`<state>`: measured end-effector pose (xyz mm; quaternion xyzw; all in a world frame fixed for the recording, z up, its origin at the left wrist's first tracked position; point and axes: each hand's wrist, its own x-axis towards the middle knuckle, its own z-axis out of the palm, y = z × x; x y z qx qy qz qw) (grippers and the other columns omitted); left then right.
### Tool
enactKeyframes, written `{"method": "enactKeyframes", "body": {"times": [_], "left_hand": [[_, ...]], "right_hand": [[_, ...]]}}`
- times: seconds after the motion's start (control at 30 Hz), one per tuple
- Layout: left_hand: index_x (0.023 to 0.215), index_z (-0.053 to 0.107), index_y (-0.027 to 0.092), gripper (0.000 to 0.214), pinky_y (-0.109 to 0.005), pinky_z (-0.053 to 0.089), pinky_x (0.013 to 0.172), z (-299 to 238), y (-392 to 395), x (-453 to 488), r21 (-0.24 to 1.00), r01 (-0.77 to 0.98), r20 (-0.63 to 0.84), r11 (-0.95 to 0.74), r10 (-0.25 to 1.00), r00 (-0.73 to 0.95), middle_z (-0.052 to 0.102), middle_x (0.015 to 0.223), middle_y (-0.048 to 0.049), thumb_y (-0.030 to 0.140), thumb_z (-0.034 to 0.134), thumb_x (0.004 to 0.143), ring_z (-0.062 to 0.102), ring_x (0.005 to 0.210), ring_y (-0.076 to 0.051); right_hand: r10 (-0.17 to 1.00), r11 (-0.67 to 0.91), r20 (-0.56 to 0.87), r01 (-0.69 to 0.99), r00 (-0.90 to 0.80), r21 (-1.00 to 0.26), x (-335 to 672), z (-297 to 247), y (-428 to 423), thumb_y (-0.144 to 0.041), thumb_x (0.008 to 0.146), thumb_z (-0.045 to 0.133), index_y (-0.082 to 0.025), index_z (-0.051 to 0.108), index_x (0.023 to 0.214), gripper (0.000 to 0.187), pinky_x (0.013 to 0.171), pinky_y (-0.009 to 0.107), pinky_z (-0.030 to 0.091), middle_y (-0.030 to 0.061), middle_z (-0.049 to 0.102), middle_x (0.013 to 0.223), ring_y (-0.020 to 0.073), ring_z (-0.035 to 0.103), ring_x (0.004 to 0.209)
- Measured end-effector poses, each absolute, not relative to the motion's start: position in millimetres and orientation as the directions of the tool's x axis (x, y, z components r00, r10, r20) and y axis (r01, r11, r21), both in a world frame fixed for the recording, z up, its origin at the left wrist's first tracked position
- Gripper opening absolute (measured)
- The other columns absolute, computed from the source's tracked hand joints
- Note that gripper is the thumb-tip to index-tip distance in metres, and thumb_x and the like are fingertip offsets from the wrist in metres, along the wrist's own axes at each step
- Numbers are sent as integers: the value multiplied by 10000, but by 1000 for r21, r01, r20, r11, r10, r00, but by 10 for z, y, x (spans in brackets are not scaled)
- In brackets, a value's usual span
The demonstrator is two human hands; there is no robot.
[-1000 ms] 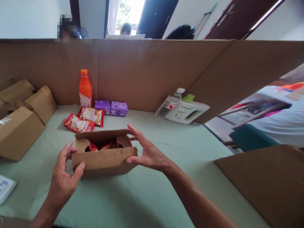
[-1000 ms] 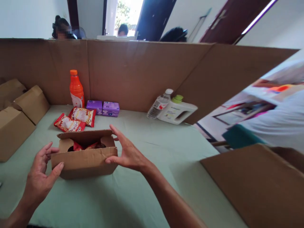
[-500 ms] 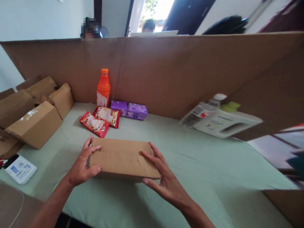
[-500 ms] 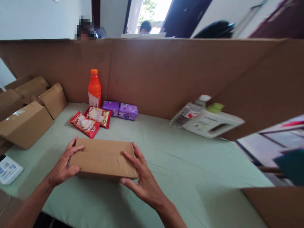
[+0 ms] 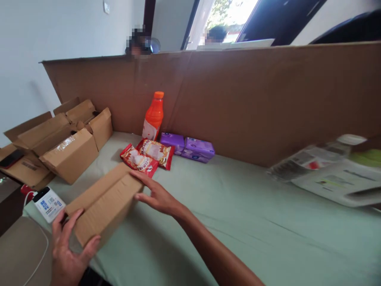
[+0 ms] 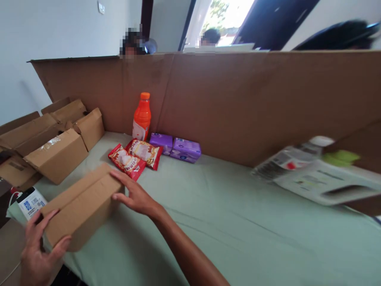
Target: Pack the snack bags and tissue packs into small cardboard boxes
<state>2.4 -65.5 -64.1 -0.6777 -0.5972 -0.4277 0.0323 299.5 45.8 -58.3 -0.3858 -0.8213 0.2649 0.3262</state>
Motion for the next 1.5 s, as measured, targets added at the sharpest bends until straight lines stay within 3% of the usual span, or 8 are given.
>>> {"method": "enactKeyframes", "body": {"times": [0.17, 0.33, 0.6, 0.9, 1.03, 1.2, 1.4, 1.5], "left_hand": [[1200, 643, 209, 468, -682, 434, 1091, -581, -324, 39, 550, 825, 620, -130, 726, -298, 488, 1329, -165, 517, 685, 850, 525, 1290, -414], [1183, 645, 187, 431, -613, 455, 1102, -557, 51, 95, 528, 835, 661, -155, 692, -290, 516, 1259, -154, 489, 674, 875, 532, 1270, -367], [1194, 660, 191, 502, -586, 430, 1110, -612, 419, 289, 578, 800, 665, -163, 662, -345, 487, 1285, -140, 519, 722, 820, 521, 1270, -357], [1205, 655, 140, 613, -510, 372, 1143, -585, 1907, 843, 678, 728, 581, -103, 681, -445, 473, 1301, -183, 401, 836, 681, 484, 1291, -372], [1290, 601, 143, 687, -604, 351, 1119, -442, 2483, 1012, 708, 705, 531, -40, 687, -495, 447, 1372, -234, 382, 837, 690, 438, 1342, -450], [1534, 263, 136, 957, -625, 321, 1143, -699, 2390, 1129, 697, 714, 556, -73, 684, -472, 287, 1542, -285, 425, 763, 771, 304, 1460, -446], [1263, 591, 184, 446, -514, 467, 1057, -1168, 2112, 1169, 587, 762, 603, -274, 776, -185, 566, 1341, -136, 381, 698, 878, 564, 1238, -303], [1221, 619, 175, 352, -503, 519, 994, -1151, 2264, 1092, 558, 776, 597, -293, 792, -130, 605, 1311, -104, 391, 649, 944, 606, 1163, -263]], "right_hand": [[845, 518, 230, 633, -483, -575, 2684, -576, 1284, -310, 915, 610, -127, 289, 1590, 770, 1209, 402, 317, 172, 363, 1622, 250, 354, 1494], [942, 334, 123, 847, -311, -414, 2759, -741, 1642, -237, 855, 636, -123, 474, 1488, 663, 1152, 596, 280, 228, 361, 1595, 410, 343, 1450], [956, 294, 63, 934, -287, -205, 3067, -808, 776, -20, 788, 490, -199, 605, 1377, 625, 941, 464, 437, 165, 596, 1366, 324, 589, 1133], [769, 300, 608, 952, -198, -69, 3736, -1612, -18, -139, 937, 479, -181, 521, 1406, 473, 1001, 476, 416, 155, 596, 1396, 304, 547, 1241], [746, 292, 641, 954, -183, -67, 3726, -1615, -47, -179, 967, 473, -181, 509, 1400, 434, 991, 465, 419, 157, 607, 1378, 297, 558, 1229], [756, 277, 637, 956, -151, -102, 3730, -1614, -47, -200, 971, 472, -226, 486, 1428, 459, 1000, 463, 419, 128, 610, 1388, 290, 575, 1229], [758, 273, 633, 958, -155, -93, 3745, -1626, -54, -198, 966, 456, -248, 389, 1522, 563, 995, 461, 421, 125, 619, 1373, 290, 591, 1209], [742, 286, 649, 955, -170, -76, 3749, -1616, -46, -222, 977, 463, -242, 367, 1542, 574, 986, 466, 424, 133, 625, 1361, 299, 595, 1195]]}}
